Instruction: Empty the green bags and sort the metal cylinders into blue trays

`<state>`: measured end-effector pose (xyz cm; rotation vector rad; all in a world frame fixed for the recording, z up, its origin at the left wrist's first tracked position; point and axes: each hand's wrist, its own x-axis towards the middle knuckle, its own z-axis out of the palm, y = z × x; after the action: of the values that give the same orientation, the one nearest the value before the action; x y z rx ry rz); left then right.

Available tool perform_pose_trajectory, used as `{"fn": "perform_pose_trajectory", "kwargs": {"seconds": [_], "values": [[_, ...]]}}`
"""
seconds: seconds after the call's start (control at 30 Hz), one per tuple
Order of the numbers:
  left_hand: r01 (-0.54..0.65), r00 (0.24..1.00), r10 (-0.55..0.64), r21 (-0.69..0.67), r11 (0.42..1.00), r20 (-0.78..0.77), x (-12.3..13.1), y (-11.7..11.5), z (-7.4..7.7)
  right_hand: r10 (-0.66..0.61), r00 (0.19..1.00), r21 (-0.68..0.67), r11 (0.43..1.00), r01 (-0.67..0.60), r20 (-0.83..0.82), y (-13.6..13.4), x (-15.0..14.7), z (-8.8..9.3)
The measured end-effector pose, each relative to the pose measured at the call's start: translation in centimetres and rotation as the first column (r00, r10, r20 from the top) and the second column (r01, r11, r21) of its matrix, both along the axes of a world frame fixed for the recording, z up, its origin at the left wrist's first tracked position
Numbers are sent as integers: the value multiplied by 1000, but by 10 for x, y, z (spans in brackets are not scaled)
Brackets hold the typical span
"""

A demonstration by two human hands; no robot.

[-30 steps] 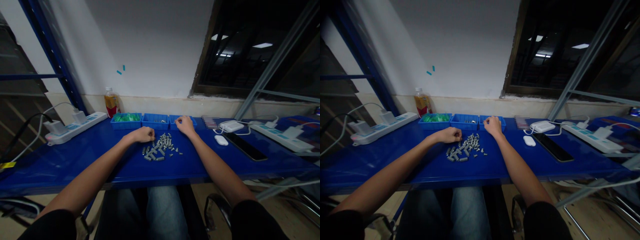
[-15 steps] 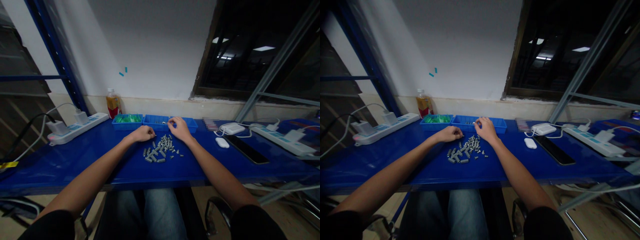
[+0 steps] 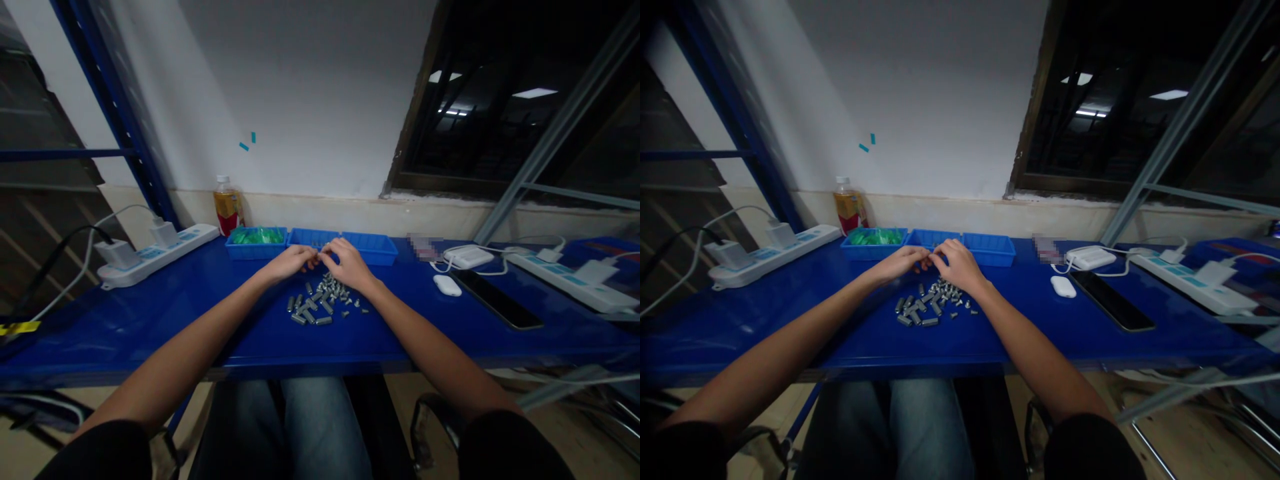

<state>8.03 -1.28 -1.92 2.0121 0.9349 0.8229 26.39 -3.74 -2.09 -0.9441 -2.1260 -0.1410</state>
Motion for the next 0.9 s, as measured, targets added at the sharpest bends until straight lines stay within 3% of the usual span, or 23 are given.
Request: {"fn": "perform_pose_trajectory", "kwargs": {"seconds": [0.07, 0.17, 0.27, 0.4, 0.63, 0.77, 0.9], "values": [[42, 992, -19, 182, 982, -129, -1, 1, -4, -78, 996, 23, 997, 79, -37, 6, 7, 0], [204, 937, -65, 385, 900, -343, -2, -1, -8, -269, 959, 17, 962, 272, -93, 19, 27, -2], [300, 895, -99, 421, 856, -435, -1, -2, -11, -464, 881, -33, 886, 463, -97, 32, 50, -6], [295, 879, -63, 434, 851, -473, 1, 0, -14, -603, 797, -111, 795, 596, -33, 39, 65, -12], [232, 889, -23, 408, 883, -457, 3, 5, -16, -601, 799, -106, 795, 597, -8, 31, 54, -13], [218, 878, 6, 410, 886, -479, 5, 4, -16, -515, 856, -101, 854, 510, -39, 24, 41, -7], [176, 883, 44, 415, 893, -468, 8, 2, -17, -334, 941, -78, 941, 329, -56, 16, 25, -2]]}}
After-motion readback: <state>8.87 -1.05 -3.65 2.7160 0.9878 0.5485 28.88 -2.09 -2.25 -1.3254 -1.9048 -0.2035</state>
